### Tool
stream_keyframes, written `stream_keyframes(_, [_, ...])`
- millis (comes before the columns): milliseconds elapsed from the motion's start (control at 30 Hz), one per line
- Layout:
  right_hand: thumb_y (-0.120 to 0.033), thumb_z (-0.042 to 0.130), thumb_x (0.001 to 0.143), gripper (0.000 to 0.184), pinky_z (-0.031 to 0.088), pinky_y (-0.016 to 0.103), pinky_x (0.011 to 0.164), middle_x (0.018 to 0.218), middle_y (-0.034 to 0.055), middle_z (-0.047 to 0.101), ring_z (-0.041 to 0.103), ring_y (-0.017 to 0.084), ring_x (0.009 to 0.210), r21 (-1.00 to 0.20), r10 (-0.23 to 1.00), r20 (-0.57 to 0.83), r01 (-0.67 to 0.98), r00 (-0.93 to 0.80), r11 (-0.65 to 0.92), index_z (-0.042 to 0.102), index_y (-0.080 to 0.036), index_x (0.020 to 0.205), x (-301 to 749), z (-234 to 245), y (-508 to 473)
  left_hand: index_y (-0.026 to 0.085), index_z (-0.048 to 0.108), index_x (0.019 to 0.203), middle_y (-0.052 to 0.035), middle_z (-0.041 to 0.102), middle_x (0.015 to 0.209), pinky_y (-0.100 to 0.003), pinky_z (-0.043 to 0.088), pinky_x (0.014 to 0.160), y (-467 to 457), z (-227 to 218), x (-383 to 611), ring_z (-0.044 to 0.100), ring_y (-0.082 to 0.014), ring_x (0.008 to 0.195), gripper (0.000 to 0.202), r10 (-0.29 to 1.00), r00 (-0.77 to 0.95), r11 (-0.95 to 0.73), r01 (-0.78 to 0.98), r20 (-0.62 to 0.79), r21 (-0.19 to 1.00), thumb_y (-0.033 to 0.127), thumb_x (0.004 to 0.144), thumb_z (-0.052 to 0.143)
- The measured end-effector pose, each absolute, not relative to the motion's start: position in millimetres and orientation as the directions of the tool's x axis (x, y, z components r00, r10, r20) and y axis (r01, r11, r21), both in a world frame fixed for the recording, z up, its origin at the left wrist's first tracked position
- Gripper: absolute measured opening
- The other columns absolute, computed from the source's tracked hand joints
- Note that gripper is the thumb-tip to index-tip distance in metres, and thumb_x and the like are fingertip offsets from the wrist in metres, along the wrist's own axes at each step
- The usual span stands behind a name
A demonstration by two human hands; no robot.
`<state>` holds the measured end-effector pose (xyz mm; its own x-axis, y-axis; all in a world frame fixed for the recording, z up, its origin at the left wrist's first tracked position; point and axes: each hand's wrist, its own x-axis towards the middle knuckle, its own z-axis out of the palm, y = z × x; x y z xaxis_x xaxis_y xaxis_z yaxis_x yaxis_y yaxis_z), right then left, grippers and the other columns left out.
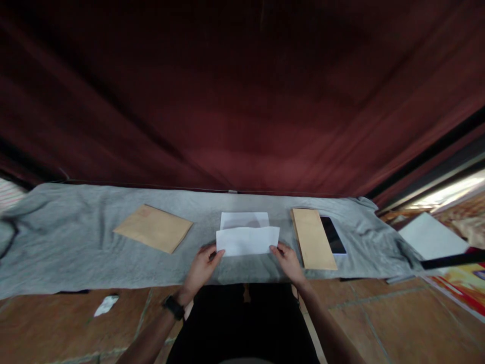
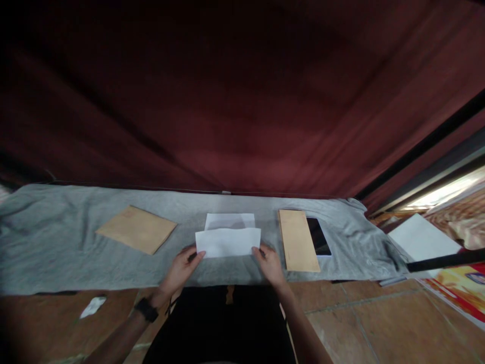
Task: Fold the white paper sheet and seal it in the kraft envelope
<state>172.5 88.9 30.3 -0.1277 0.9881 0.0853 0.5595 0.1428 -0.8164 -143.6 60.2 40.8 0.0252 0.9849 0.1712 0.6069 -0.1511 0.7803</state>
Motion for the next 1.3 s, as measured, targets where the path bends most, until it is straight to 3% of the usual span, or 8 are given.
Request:
stream_keyframes(233, [-0.052,0.041,0.098,0.045,0.048,0.027,0.061,0.072,0.0038,0.071,0.067,0.020,0.068,-0.718,0.997,0.073,0.693,-0.006,0.057,0.071,-0.021,0.082,159.3,26.9,105.3,0.019,0.068,0.081,-0.0040,0.072,0.078,-0.028,0.048,0.067,76.9,43.8,-133.7,0.065,-0.0178,0.070,0.037,0.988,-0.138,0.044,0.665,0.065,0.745,0.048,0.094,0.048])
stream_keyframes(400, [-0.047,0.041,0.099,0.041,0.047,0.026,0.063,0.078,0.0047,0.074,0.070,0.021,0.073,-0.580,0.998,0.064,0.814,0.019,0.022,0.072,-0.023,0.085,153.2,25.0,114.0,0.020,0.064,0.077,-0.0010,0.067,0.067,-0.024,0.038,0.058,87.7,48.3,-128.0,0.060,-0.0150,0.059,0.033,0.979,-0.202,0.165,0.725,-0.022,0.669,0.042,0.095,0.049])
stream_keyframes(567, [-0.046,0.042,0.101,0.039,0.048,0.027,0.064,0.082,0.0066,0.076,0.072,0.022,0.075,-0.427,0.998,0.038,0.904,0.051,-0.030,0.074,-0.024,0.092,148.8,25.8,120.8,0.020,0.067,0.081,-0.0035,0.069,0.071,-0.025,0.034,0.057,95.7,54.9,-123.1,0.063,-0.0172,0.063,0.031,0.961,-0.266,0.265,0.788,-0.080,0.556,0.040,0.097,0.050])
stream_keyframes(800, [-0.047,0.040,0.102,0.043,0.049,0.028,0.063,0.083,0.0127,0.076,0.074,0.025,0.077,-0.341,0.997,0.022,0.938,0.074,-0.062,0.075,-0.021,0.099,143.1,29.7,126.6,0.020,0.069,0.091,-0.0082,0.075,0.085,-0.026,0.034,0.059,101.9,65.8,-116.6,0.069,-0.0206,0.075,0.034,0.939,-0.306,0.343,0.839,-0.155,0.422,0.044,0.100,0.047])
stream_keyframes(967, [-0.045,0.042,0.103,0.039,0.050,0.027,0.070,0.089,0.0114,0.077,0.074,0.023,0.083,-0.243,0.991,-0.069,0.961,0.117,-0.130,0.072,-0.021,0.107,137.2,35.7,131.3,0.020,0.070,0.098,-0.0096,0.077,0.092,-0.027,0.037,0.061,107.4,69.0,-112.3,0.071,-0.0213,0.081,0.037,0.925,-0.326,0.375,0.865,-0.193,0.335,0.046,0.101,0.044])
stream_keyframes(1300, [-0.039,0.043,0.104,0.035,0.050,0.029,0.067,0.081,0.0133,0.075,0.073,0.023,0.074,-0.156,0.992,-0.026,0.980,0.120,-0.123,0.070,-0.017,0.106,127.5,38.5,132.4,0.020,0.069,0.100,-0.0111,0.076,0.090,-0.029,0.041,0.064,110.1,56.5,-111.0,0.072,-0.0250,0.083,0.043,0.933,-0.330,0.357,0.897,-0.144,0.259,0.048,0.102,0.037])
